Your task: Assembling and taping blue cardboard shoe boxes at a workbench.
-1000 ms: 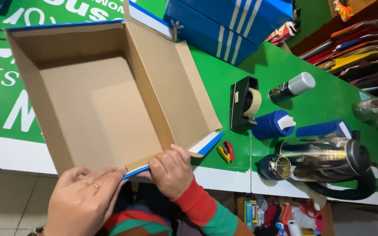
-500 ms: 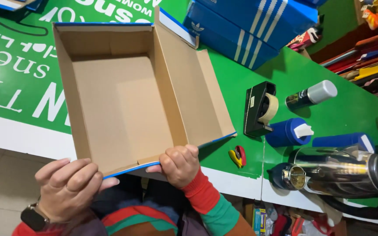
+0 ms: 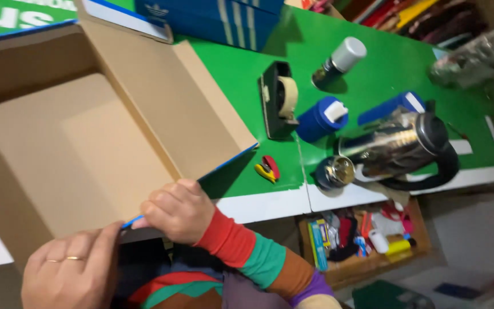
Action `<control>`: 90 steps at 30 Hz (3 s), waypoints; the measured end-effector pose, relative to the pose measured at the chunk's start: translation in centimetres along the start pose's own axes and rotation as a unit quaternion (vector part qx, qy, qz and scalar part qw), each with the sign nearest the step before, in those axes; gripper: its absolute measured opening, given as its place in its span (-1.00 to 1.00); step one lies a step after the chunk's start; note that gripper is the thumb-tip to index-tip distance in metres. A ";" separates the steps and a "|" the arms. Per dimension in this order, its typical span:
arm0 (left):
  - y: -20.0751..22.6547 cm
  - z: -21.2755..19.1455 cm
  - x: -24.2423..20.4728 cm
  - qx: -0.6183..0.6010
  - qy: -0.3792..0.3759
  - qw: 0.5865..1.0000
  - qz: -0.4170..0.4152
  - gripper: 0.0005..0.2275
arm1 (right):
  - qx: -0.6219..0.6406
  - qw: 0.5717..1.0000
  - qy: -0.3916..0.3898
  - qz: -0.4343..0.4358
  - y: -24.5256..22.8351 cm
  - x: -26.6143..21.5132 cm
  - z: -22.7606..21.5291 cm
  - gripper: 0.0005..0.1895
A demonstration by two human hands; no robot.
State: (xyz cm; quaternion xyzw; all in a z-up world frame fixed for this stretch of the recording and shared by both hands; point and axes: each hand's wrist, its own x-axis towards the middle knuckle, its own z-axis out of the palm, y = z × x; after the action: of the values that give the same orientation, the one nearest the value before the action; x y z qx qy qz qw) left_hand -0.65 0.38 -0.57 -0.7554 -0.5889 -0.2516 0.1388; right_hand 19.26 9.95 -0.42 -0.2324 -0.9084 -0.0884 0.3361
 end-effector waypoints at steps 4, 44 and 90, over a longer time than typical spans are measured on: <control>-0.1 0.7 0.1 -0.070 0.014 0.997 -0.009 -0.83 | -0.014 0.998 0.068 -0.009 -0.5 -1.4 -2.7 -0.83; 0.8 -1.7 1.7 -0.110 0.017 0.991 -0.071 -0.88 | 0.352 0.918 -0.057 0.176 6.0 0.4 -6.8 -0.48; 0.7 -1.6 1.8 -0.114 0.028 0.991 -0.064 -0.87 | 0.116 0.952 -0.214 -0.187 7.3 3.3 -5.3 -0.65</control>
State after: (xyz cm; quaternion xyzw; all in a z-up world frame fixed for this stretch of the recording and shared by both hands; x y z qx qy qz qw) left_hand -0.04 0.84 1.79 -0.7197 -0.5996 -0.3462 0.0518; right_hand 23.58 15.88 5.82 -0.0313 -0.9902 0.0079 0.1362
